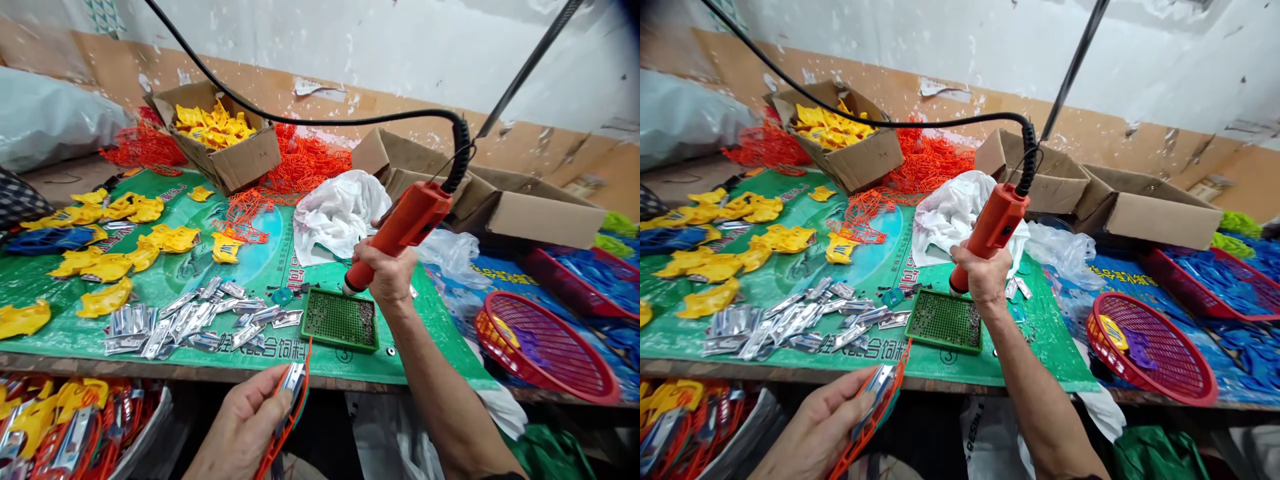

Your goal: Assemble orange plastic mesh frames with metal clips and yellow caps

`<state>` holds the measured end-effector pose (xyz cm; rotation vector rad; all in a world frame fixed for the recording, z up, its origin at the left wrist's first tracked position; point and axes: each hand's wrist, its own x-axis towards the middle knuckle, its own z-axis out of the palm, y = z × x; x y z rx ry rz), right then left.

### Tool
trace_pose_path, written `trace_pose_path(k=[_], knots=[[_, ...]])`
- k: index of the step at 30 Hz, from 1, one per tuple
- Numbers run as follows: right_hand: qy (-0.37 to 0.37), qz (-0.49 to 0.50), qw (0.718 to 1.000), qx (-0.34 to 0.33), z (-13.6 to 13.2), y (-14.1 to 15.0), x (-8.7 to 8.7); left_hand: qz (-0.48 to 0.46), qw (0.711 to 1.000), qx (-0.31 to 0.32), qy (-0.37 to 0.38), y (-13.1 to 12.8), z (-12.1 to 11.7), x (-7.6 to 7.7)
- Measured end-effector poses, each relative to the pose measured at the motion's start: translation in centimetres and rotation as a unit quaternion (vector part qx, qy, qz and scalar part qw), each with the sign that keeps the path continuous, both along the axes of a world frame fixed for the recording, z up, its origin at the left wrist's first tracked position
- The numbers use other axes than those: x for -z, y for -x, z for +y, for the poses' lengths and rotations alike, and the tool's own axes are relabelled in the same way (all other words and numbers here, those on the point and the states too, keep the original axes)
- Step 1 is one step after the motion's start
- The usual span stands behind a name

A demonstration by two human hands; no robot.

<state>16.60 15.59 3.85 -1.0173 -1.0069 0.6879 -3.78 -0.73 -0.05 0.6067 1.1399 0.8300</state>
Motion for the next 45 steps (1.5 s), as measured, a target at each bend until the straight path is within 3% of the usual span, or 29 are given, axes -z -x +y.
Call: trace_pose_path(k=[5, 11, 15, 20, 25, 30, 37, 41, 45], knots=[[-0.004, 0.004, 1.0, -0.004, 0.1, 0.1, 0.1, 0.021, 1.0, -0.006, -0.019, -0.1, 0.2, -0.2], [-0.009, -0.036, 0.999, 0.002, 0.2, -0.1, 0.6, 0.111, 0.989, -0.012, -0.101, -0.3, 0.4, -0.3], [-0.003, -0.039, 0.999, -0.002, -0.1, 0.1, 0.5, 0.134, 0.977, 0.044, -0.158, -0.2, 1.0, 0.0], [0.002, -0.019, 1.0, -0.011, -0.5, 0.4, 0.2, 0.131, 0.975, 0.094, -0.153, -0.4, 1.9, -0.3], [0.006, -0.015, 1.0, 0.009, -0.3, 0.3, 0.1, 0.121, 0.976, 0.096, -0.151, -0.7, 1.9, -1.0], [-0.025, 0.045, 0.999, -0.017, -1.6, 0.4, -2.3, 0.12, 0.974, 0.089, -0.17, -0.6, 1.6, -1.0], [-0.071, 0.109, 0.981, -0.147, -7.8, 2.1, -6.7, 0.088, 0.981, 0.057, -0.166, -0.7, 1.2, -1.1], [-0.064, 0.133, 0.968, -0.203, -10.4, 3.6, -7.4, 0.048, 0.985, 0.058, -0.155, -0.7, 0.9, -1.3], [-0.055, 0.147, 0.96, -0.232, -11.3, 4.6, -7.2, 0.042, 0.986, 0.064, -0.146, -0.7, 0.4, -1.5]])
